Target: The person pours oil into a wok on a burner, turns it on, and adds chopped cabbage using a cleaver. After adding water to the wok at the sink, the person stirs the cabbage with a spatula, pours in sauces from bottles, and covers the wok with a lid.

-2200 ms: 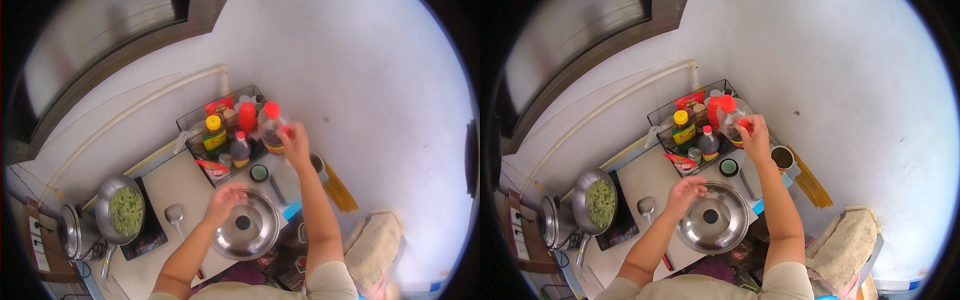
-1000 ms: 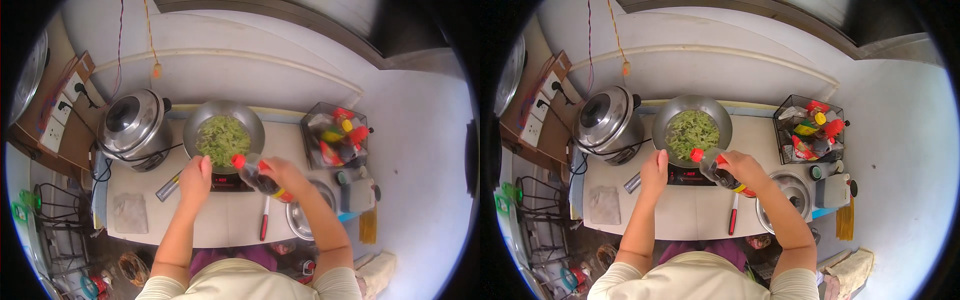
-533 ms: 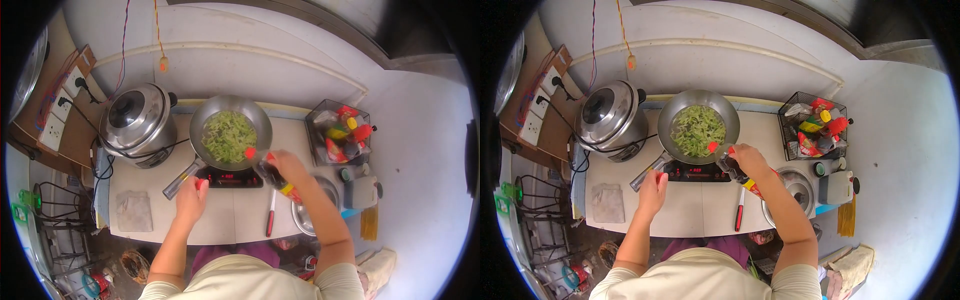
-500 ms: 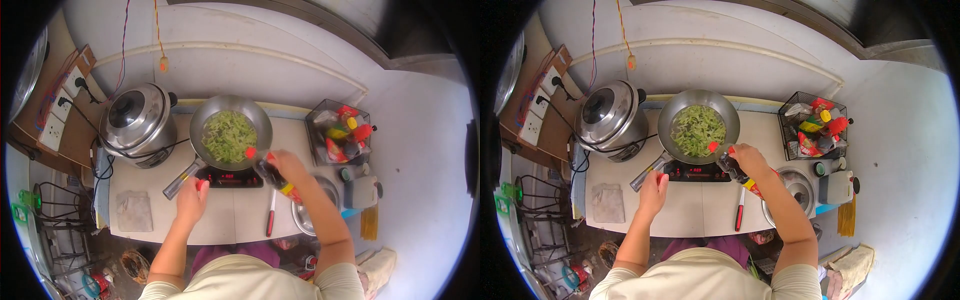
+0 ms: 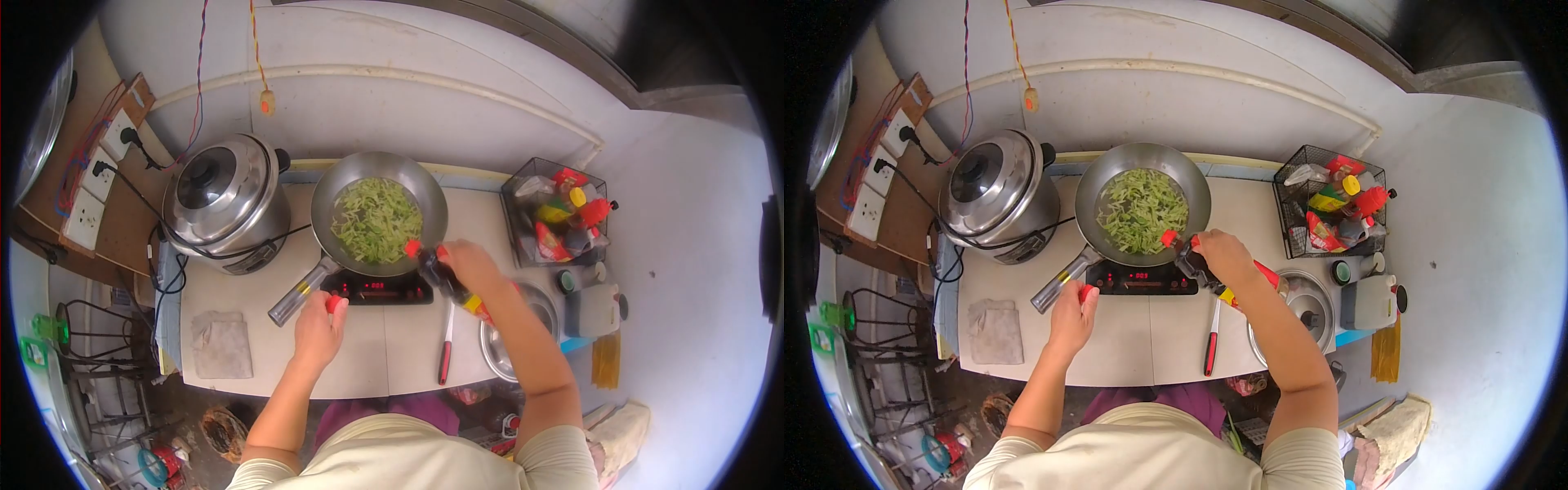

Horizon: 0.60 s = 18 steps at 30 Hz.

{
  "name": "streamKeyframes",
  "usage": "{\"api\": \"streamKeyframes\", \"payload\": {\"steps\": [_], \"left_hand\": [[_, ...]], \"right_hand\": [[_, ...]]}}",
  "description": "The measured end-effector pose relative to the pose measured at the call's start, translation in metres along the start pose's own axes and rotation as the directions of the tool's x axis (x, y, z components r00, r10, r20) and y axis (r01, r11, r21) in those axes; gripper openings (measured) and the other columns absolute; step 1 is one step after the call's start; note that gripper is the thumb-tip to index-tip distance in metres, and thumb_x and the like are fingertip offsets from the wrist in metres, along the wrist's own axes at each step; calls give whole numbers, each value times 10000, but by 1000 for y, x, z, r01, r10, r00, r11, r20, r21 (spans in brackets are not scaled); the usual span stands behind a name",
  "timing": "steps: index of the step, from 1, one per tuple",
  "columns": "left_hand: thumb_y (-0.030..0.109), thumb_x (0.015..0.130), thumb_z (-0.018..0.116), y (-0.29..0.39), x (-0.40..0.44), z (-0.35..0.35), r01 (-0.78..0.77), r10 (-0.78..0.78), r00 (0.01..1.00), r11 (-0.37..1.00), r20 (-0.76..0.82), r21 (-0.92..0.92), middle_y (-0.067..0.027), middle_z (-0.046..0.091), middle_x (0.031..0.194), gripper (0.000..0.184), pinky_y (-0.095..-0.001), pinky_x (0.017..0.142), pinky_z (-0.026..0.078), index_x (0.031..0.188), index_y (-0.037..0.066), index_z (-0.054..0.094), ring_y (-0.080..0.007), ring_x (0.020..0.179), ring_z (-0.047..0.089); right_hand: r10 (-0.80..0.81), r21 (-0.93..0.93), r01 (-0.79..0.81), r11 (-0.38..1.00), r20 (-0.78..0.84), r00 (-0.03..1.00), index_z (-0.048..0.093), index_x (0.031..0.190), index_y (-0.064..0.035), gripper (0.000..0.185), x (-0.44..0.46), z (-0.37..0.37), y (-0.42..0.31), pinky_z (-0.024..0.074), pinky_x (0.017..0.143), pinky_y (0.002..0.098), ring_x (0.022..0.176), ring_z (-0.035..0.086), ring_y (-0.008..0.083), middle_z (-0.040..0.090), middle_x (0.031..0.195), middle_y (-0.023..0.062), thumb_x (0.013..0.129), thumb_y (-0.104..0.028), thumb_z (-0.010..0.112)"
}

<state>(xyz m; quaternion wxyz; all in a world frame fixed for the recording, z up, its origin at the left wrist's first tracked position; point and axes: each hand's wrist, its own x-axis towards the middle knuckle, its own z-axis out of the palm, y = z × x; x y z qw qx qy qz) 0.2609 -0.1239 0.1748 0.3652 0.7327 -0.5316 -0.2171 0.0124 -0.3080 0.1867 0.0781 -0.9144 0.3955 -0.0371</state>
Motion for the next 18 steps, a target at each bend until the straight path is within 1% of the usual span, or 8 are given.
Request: {"api": "streamKeyframes", "payload": {"steps": [4, 7, 14, 18], "left_hand": [[319, 904, 525, -3, -1, 3, -17, 17, 1000, 1000, -3, -3, -197, 556, 803, 335, -404, 651, 430, 928, -15, 504, -352, 737, 550], [318, 904, 526, -2, -1, 2, 6, -6, 1000, 1000, 23, -10, -197, 560, 809, 334, -404, 656, 433, 931, -14, 504, -352, 744, 555], [309, 904, 530, -4, 0, 3, 1, -1, 999, 1000, 38, -11, -193, 568, 817, 325, -404, 661, 435, 933, -15, 506, -346, 750, 562], [301, 904, 532, -6, 0, 5, -10, 10, 999, 1000, 38, -18, -189, 572, 827, 319, -400, 668, 437, 937, -15, 507, -338, 755, 563]], "right_hand": [[-2, 8, 2, 1000, 0, 1000, 575, 852, -8, 178, 2, -3, -2, 515, 684, 392, 769, 624, 324, 605, 806, 169, 839, -181, 532], [16, 18, -16, 1000, -9, 1000, 573, 848, -2, 185, 2, -3, -2, 515, 686, 393, 772, 625, 324, 607, 807, 172, 840, -182, 533], [36, 27, -36, 999, 8, 999, 573, 851, -5, 193, 4, -3, -4, 512, 687, 402, 774, 623, 330, 607, 811, 175, 840, -195, 543], [35, 63, -31, 998, -61, 998, 572, 865, -9, 213, 5, 3, -1, 503, 683, 417, 766, 612, 349, 604, 815, 178, 851, -220, 552]]}}
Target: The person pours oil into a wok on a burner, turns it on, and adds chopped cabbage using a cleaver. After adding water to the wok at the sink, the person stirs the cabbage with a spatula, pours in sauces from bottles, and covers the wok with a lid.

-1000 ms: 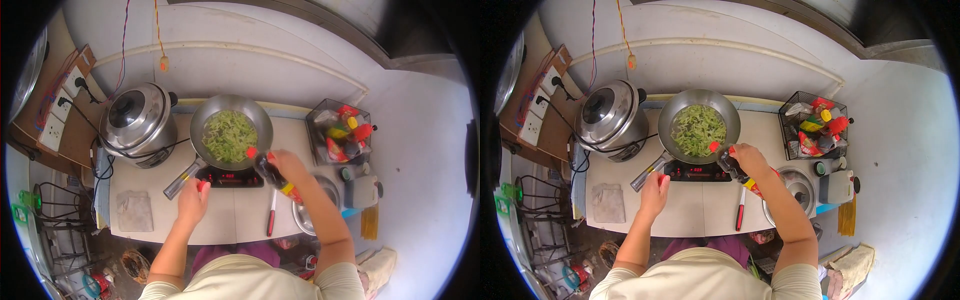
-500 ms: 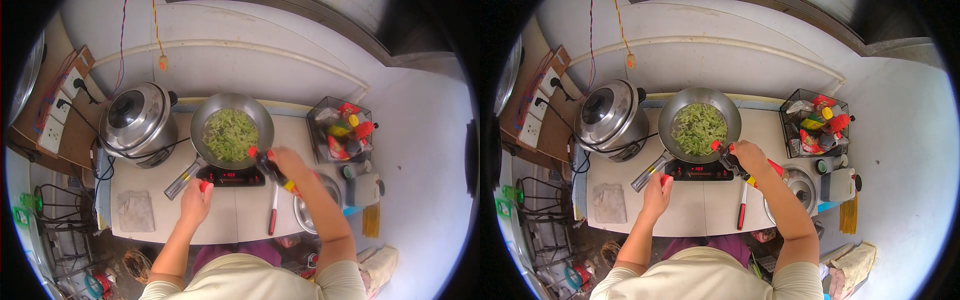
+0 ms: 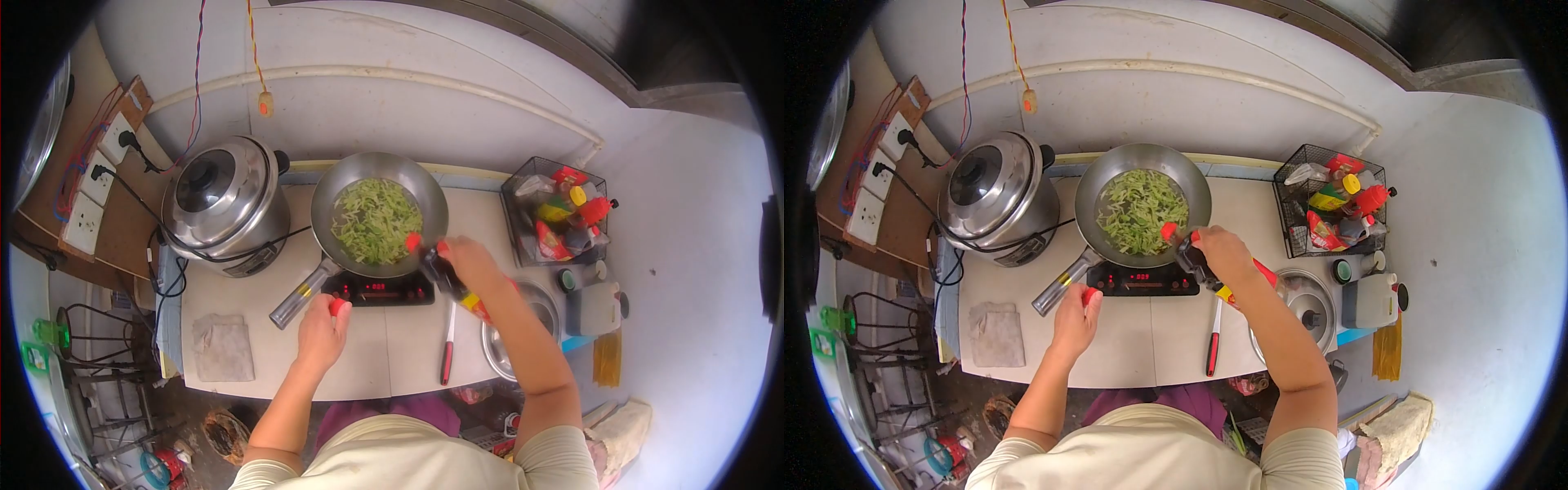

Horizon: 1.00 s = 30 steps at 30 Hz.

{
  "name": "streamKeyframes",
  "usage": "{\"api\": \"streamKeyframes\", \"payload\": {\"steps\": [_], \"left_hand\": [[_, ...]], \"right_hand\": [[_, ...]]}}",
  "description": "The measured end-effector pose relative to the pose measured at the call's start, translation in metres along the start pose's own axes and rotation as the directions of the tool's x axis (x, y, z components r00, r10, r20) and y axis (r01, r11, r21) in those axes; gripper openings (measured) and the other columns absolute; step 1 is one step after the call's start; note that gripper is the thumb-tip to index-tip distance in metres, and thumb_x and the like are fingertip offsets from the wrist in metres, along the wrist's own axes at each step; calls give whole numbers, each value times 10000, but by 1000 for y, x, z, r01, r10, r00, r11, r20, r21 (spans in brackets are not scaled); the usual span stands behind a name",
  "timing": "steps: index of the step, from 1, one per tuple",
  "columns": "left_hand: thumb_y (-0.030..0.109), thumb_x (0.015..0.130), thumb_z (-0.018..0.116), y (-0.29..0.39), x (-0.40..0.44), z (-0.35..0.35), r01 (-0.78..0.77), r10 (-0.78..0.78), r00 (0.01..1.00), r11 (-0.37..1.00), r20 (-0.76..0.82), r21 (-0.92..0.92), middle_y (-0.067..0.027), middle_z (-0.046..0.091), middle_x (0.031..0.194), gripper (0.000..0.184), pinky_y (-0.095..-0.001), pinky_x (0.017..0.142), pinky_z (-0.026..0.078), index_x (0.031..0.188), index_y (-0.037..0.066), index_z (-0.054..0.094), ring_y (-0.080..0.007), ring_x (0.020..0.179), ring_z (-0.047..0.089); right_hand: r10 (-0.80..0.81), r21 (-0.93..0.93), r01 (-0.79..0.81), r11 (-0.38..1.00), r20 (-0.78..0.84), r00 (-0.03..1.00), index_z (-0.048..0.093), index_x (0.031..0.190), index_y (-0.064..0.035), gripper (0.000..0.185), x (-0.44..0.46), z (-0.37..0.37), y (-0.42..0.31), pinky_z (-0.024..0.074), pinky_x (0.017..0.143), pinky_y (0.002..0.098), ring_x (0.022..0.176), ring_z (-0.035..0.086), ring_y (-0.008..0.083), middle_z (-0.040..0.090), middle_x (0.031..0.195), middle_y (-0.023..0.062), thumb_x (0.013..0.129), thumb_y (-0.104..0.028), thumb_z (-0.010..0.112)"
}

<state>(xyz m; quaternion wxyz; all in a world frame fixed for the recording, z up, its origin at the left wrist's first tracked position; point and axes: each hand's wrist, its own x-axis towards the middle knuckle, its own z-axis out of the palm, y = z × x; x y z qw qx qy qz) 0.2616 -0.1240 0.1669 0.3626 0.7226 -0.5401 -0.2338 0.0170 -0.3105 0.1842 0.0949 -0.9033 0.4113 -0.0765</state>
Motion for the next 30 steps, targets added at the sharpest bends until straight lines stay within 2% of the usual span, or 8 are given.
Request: {"api": "streamKeyframes", "payload": {"steps": [10, 14, 17, 23, 26, 30], "left_hand": [[253, 887, 560, 5, 8, 6, -74, 74, 997, 997, 8, -37, -187, 564, 848, 299, -383, 691, 437, 973, -28, 507, -329, 780, 556], [238, 863, 585, 16, 13, 16, -51, 53, 998, 998, 44, -46, -198, 575, 905, 303, -415, 722, 445, 997, -25, 514, -366, 834, 564], [228, 860, 588, 24, 14, 24, -36, 40, 997, 997, 71, -62, -199, 570, 905, 295, -413, 720, 445, 990, -25, 510, -365, 835, 562], [206, 856, 594, 42, 7, 38, -26, 26, 999, 1000, 21, -15, -192, 568, 891, 273, -408, 711, 448, 973, -25, 508, -361, 817, 561], [204, 858, 593, 55, 5, 44, 4, -4, 1000, 1000, -15, -1, -185, 570, 886, 268, -404, 709, 448, 972, -24, 510, -352, 808, 563], [209, 862, 593, 70, 11, 57, -8, 6, 997, 1000, -73, -25, -181, 572, 888, 277, -393, 719, 450, 982, -26, 510, -339, 817, 568]], "right_hand": [[67, -3, -67, 998, -18, 998, 575, 881, -14, 235, -9, -3, -3, 494, 682, 431, 768, 605, 362, 603, 818, 177, 854, -247, 558], [54, -31, -54, 998, -22, 998, 583, 871, -26, 219, -13, 0, 3, 510, 678, 408, 768, 620, 335, 608, 815, 166, 848, -241, 555], [158, 53, -162, 985, 72, 985, 593, 865, -45, 182, -13, -7, -3, 447, 731, 437, 816, 567, 352, 607, 855, 173, 843, -203, 505], [93, 56, -98, 994, 76, 993, 592, 863, -45, 182, -12, 3, 11, 455, 714, 430, 818, 573, 352, 589, 838, 183, 845, -201, 500], [46, 123, -50, 991, 30, 998, 581, 905, -46, 190, -11, 0, 18, 458, 711, 427, 819, 575, 350, 585, 835, 185, 855, -213, 505], [66, 174, -60, 983, -23, 998, 563, 947, -52, 196, -15, -15, 22, 462, 702, 433, 806, 579, 353, 584, 840, 182, 863, -221, 512]]}}
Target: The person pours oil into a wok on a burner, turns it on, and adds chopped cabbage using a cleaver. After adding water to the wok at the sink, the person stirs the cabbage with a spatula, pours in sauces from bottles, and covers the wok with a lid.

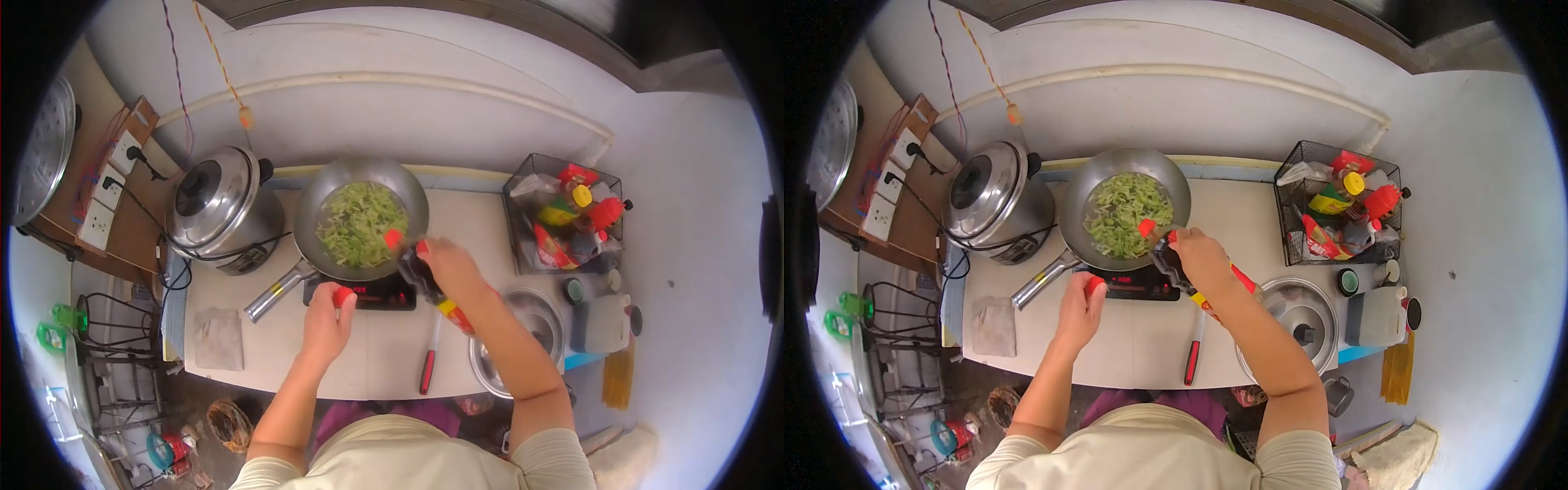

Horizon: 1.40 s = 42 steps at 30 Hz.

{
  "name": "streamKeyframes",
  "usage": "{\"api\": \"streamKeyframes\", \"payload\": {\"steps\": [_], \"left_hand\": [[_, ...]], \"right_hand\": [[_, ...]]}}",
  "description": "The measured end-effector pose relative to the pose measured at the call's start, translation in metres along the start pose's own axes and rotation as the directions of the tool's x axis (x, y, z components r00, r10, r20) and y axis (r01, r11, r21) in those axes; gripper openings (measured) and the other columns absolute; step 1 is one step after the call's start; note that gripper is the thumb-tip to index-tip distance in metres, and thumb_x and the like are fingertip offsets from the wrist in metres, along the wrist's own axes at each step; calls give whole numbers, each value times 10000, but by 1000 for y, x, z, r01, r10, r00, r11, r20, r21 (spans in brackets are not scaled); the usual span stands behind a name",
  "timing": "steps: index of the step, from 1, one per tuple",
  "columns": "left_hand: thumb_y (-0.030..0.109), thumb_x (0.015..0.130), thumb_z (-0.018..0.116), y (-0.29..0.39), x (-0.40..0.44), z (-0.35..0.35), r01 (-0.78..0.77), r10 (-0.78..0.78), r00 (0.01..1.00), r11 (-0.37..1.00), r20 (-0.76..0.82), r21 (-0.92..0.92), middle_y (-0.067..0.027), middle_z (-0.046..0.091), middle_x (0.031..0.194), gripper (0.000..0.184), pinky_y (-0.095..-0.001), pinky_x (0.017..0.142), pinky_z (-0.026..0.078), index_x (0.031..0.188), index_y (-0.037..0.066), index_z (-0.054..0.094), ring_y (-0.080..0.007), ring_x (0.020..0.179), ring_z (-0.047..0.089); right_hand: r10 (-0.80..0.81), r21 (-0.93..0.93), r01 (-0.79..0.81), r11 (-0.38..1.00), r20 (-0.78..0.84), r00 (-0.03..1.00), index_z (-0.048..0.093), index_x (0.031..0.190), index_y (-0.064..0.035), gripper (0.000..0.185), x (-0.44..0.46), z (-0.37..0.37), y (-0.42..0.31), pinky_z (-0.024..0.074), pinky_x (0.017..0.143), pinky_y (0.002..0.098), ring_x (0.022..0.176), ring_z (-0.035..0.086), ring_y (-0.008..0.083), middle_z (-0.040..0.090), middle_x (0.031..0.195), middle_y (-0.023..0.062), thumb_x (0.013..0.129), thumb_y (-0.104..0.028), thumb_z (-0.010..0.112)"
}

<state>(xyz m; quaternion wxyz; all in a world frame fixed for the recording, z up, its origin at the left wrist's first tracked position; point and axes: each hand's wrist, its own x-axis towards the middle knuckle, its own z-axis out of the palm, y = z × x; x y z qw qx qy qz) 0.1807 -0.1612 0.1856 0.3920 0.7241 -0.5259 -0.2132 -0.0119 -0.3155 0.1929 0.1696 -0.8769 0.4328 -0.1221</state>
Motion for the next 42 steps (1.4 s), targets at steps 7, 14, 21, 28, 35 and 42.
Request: {"api": "streamKeyframes", "payload": {"steps": [7, 14, 21, 28, 35, 42], "left_hand": [[218, 870, 588, 30, 10, 29, 7, -7, 1000, 1000, -26, -22, -181, 576, 907, 301, -384, 734, 451, 1019, -28, 502, -329, 831, 568], [218, 867, 588, 33, -3, 38, 32, -33, 999, 999, 36, 21, -181, 569, 896, 293, -385, 730, 451, 993, -33, 503, -327, 832, 571], [214, 866, 585, 22, -10, 30, 73, -74, 997, 997, 27, 17, -179, 567, 884, 276, -388, 713, 449, 981, -25, 507, -330, 808, 569], [213, 868, 583, 12, -12, 22, 73, -73, 997, 997, 5, 6, -183, 559, 880, 276, -394, 709, 447, 982, -26, 507, -333, 809, 566], [195, 872, 588, 8, -2, 17, 23, -32, 996, 994, -81, -107, -151, 554, 879, 273, -336, 701, 451, 1013, -25, 508, -272, 771, 554], [197, 883, 599, 53, 41, 15, -196, 155, 962, 965, -224, -176, -51, 554, 862, 247, -257, 695, 432, 1021, 6, 525, -129, 746, 512]], "right_hand": [[-101, -97, 101, 990, 5, 995, 572, 877, -19, 131, 2, -3, 18, 517, 652, 395, 744, 626, 318, 600, 817, 169, 826, -121, 507], [-111, -122, 116, 986, 42, 993, 583, 854, 3, 124, 8, -3, 23, 546, 652, 365, 754, 654, 300, 621, 842, 178, 812, -66, 488], [-65, -82, 70, 994, 61, 996, 575, 885, -38, 158, 16, 14, 23, 478, 675, 430, 759, 597, 348, 587, 812, 179, 849, -175, 506], [-38, -50, 42, 998, 86, 996, 574, 861, -23, 168, 23, 15, 13, 467, 702, 438, 799, 590, 359, 586, 830, 191, 846, -180, 517], [-112, 34, 118, 992, -135, 984, 539, 961, -11, 238, 18, -5, 2, 500, 632, 406, 746, 602, 335, 593, 842, 155, 866, -229, 559], [-149, 244, 231, 942, -311, 939, 518, 1001, -29, 276, -29, -17, 5, 493, 651, 411, 773, 593, 349, 596, 871, 144, 797, -156, 654]]}}
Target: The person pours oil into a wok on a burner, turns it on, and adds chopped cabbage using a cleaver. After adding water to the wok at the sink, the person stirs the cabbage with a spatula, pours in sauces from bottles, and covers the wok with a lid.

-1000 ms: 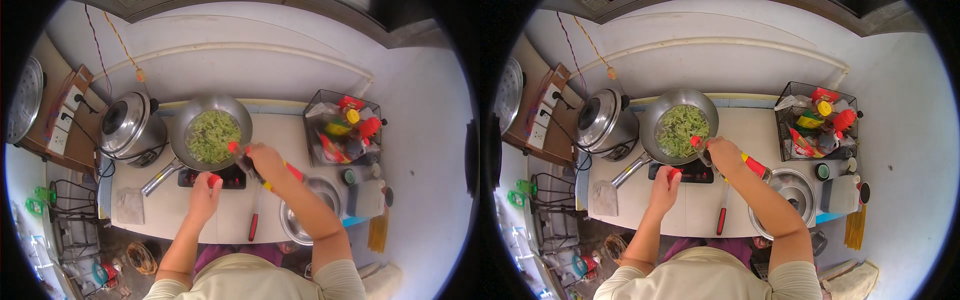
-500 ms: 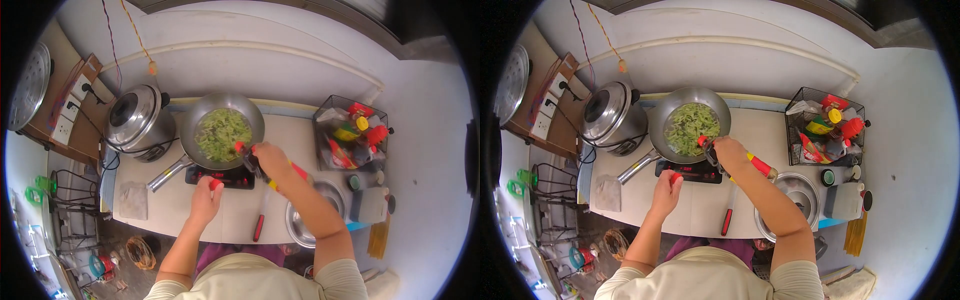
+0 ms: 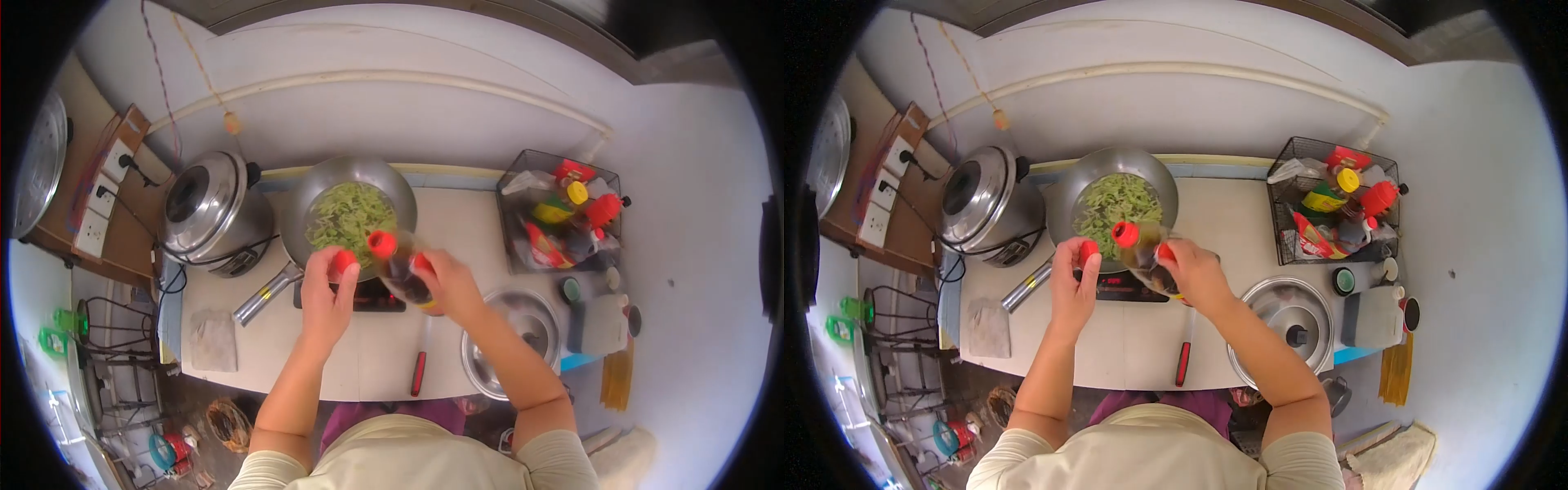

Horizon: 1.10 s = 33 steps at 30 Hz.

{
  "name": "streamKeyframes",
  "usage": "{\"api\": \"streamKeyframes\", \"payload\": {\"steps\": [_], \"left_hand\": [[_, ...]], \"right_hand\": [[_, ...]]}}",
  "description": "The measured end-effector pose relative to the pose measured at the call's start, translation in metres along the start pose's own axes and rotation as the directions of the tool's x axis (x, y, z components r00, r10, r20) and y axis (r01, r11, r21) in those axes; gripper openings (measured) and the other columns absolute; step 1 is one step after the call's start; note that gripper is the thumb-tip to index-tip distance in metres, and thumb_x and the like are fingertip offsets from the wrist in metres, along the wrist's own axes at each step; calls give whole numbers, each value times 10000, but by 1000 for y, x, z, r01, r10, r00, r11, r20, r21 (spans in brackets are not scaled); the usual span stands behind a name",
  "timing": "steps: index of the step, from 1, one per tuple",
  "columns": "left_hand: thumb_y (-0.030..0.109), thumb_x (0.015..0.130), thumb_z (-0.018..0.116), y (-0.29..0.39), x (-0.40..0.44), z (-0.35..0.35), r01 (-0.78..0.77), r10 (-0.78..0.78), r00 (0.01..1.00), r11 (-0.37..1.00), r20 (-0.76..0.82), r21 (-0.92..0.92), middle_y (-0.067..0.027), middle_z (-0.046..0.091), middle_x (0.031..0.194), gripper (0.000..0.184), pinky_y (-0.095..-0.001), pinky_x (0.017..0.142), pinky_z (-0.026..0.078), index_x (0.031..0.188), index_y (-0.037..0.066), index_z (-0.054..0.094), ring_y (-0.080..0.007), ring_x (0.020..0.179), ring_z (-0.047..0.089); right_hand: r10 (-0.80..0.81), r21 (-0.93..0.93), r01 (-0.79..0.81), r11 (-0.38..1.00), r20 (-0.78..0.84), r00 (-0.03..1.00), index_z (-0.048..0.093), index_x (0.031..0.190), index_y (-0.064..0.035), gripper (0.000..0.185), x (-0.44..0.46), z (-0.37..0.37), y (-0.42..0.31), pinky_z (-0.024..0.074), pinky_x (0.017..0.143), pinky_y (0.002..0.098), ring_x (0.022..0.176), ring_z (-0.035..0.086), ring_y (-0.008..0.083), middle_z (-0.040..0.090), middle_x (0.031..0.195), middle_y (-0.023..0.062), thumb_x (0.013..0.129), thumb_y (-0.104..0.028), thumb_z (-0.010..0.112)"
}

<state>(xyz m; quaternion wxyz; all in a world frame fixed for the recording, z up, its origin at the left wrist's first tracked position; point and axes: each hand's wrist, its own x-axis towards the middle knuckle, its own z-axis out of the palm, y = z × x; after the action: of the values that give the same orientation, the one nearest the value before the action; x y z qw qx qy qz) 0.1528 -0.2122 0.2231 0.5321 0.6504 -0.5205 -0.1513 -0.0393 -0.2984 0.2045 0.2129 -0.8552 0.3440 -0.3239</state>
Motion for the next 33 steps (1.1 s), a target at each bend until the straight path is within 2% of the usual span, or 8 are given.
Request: {"api": "streamKeyframes", "payload": {"steps": [4, 7, 15, 19, 22, 27, 30, 33], "left_hand": [[218, 809, 689, 16, 6, 27, -14, 14, 994, 1000, 107, -2, -107, 602, 878, 309, -282, 652, 457, 982, -10, 574, -176, 713, 557], [231, 759, 735, 36, 6, 43, 103, -99, 961, 995, 256, -1, -87, 619, 828, 311, -266, 602, 454, 930, 3, 610, -154, 649, 553], [116, 732, 729, 56, 20, 99, -127, 111, 848, 992, 518, -4, -59, 573, 792, 343, -244, 601, 443, 1053, 50, 630, -133, 645, 515], [153, 731, 716, 67, 29, 148, -174, 124, 808, 984, 576, 32, -89, 548, 865, 355, -330, 677, 444, 1072, 101, 631, -233, 735, 529], [144, 747, 698, 65, 31, 196, -338, 276, 811, 941, 516, 27, -111, 542, 931, 345, -345, 728, 446, 1083, 107, 632, -271, 823, 538], [93, 749, 676, 49, 28, 266, -364, 312, 816, 931, 486, 13, -149, 541, 1020, 398, -377, 806, 450, 1138, 125, 598, -317, 933, 541], [53, 751, 655, 46, 27, 289, -417, 330, 797, 907, 505, 65, -158, 541, 1053, 444, -397, 840, 442, 1178, 139, 571, -338, 973, 531], [40, 746, 650, 46, 30, 302, -467, 360, 757, 882, 546, 66, -164, 531, 1079, 519, -403, 852, 436, 1234, 168, 530, -345, 993, 521]], "right_hand": [[19, 63, -20, 998, 13, 1000, 508, 997, -44, 270, -28, -5, 9, 487, 657, 402, 796, 590, 332, 594, 883, 136, 790, -143, 651], [71, 62, -73, 995, 40, 997, 508, 992, -42, 261, -43, -17, 19, 484, 655, 403, 786, 590, 333, 592, 878, 139, 791, -135, 645], [202, 200, -183, 962, -73, 977, 523, 979, -19, 229, -71, -49, 66, 475, 682, 410, 797, 572, 357, 577, 871, 157, 791, -86, 635], [280, 234, -232, 944, -196, 940, 526, 995, -13, 232, -77, -63, 106, 471, 700, 399, 809, 569, 358, 571, 879, 172, 790, -48, 629], [352, 280, -280, 918, -257, 900, 526, 1010, -12, 245, -81, -67, 140, 471, 702, 387, 808, 570, 356, 570, 889, 176, 788, -38, 629], [505, 464, -350, 814, -265, 822, 527, 1012, -8, 273, -88, -57, 196, 466, 735, 380, 838, 565, 354, 569, 921, 178, 768, -39, 646], [431, 272, -350, 897, -355, 830, 532, 1028, -21, 278, -91, -62, 216, 454, 777, 341, 887, 568, 290, 574, 945, 155, 771, -31, 639], [293, 66, -293, 954, -426, 856, 533, 1082, -29, 332, -96, -84, 216, 467, 775, 350, 880, 577, 309, 581, 950, 149, 771, -41, 647]]}}
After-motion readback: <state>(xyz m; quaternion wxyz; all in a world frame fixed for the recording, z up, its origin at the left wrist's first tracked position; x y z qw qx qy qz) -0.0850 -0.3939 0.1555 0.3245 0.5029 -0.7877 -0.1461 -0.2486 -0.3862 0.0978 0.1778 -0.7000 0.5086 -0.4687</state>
